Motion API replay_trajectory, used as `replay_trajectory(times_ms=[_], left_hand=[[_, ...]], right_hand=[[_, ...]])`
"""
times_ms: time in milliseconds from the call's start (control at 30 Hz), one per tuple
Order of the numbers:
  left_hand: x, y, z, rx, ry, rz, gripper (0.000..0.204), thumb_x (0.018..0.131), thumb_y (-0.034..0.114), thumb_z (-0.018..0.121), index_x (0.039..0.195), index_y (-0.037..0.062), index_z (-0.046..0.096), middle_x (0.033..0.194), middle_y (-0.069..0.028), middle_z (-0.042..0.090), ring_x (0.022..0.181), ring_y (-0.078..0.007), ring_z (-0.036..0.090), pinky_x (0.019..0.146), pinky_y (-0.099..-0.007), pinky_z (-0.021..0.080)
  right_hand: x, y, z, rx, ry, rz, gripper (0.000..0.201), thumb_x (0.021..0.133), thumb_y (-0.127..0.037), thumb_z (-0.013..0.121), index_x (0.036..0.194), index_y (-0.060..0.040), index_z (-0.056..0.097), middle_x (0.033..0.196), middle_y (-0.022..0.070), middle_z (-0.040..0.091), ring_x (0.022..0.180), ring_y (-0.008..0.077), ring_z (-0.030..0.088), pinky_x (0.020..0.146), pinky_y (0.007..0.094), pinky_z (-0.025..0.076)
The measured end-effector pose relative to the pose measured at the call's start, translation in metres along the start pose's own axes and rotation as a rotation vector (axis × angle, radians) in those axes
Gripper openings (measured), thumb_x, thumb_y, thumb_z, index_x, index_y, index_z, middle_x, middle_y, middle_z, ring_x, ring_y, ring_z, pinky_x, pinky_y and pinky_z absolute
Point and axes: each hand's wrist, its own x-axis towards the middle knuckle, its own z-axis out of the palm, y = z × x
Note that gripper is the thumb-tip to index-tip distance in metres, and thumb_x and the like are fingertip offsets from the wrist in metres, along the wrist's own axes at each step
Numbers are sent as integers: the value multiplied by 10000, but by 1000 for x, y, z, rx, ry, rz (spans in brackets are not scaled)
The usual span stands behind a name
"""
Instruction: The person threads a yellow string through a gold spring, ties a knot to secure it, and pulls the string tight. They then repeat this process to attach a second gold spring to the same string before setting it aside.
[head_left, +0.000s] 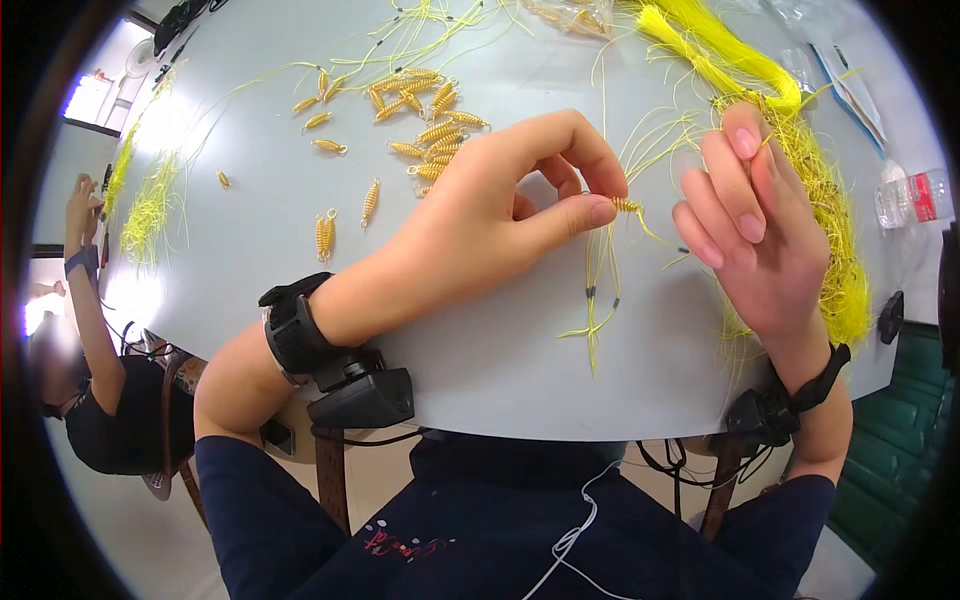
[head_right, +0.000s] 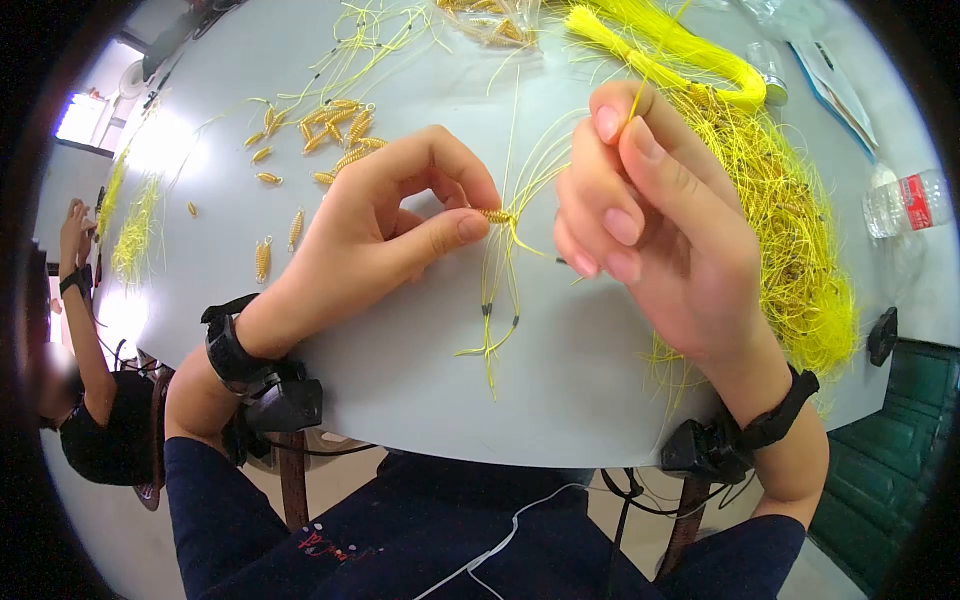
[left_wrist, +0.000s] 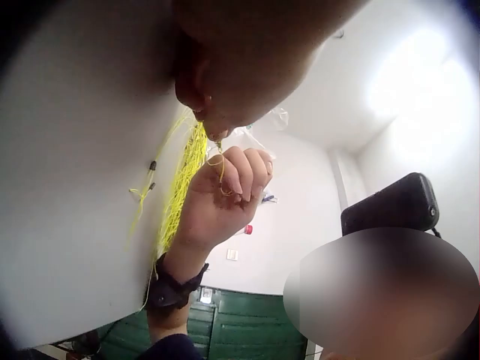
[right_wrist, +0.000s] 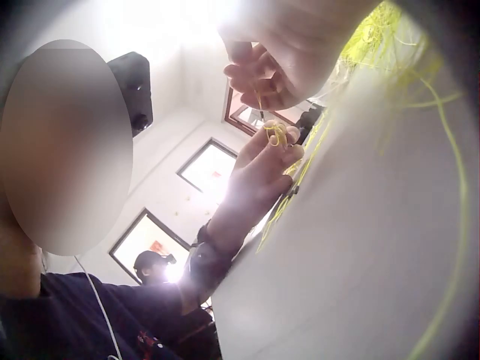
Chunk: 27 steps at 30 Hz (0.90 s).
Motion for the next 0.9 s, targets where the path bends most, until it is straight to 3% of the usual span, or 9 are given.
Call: replay_trajectory(times_ms=[67, 333, 567, 767, 900], left_hand=[[0, -5, 2, -50, 42, 91, 170, 841, 112, 574, 991, 35, 550, 909, 11, 514, 786, -33, 470, 498, -149, 387], [-2, -2, 3, -71, 32, 73, 170, 859, 131, 551, 999, 47, 506, 901, 12, 496, 796, -35, 473, 508, -152, 386], [-2, -1, -1, -85, -23, 10, 172, 864, 136, 543, 1004, 45, 501, 927, 10, 497, 749, -31, 469, 511, -156, 380], [-2, -5, 0, -84, 3, 62, 173, 862, 129, 545, 1009, 44, 510, 933, 12, 511, 721, -28, 461, 511, -155, 382], [-1, -6, 0, -86, -3, 94, 172, 850, 126, 566, 991, 40, 519, 930, 13, 515, 721, -29, 463, 510, -152, 387]], right_hand=[[0, -1, -1, 19, -31, 31, 105, 950, -193, 341, 947, -97, 381, 615, -45, 357, 529, 56, 339, 506, 196, 333], [0, 1, 1, -30, 129, 30, 144, 930, -198, 373, 950, -66, 429, 607, -28, 366, 477, 53, 317, 443, 189, 293], [1, -1, 0, -53, 164, 17, 139, 934, -191, 369, 958, -72, 438, 594, -37, 355, 483, 50, 307, 445, 186, 284], [2, -1, -2, -26, 187, -6, 131, 935, -180, 371, 950, -74, 446, 586, -46, 340, 480, 45, 299, 445, 185, 281], [2, -1, -2, -153, 241, 97, 129, 916, -188, 415, 944, -70, 460, 586, -49, 360, 492, 33, 303, 458, 174, 264]])
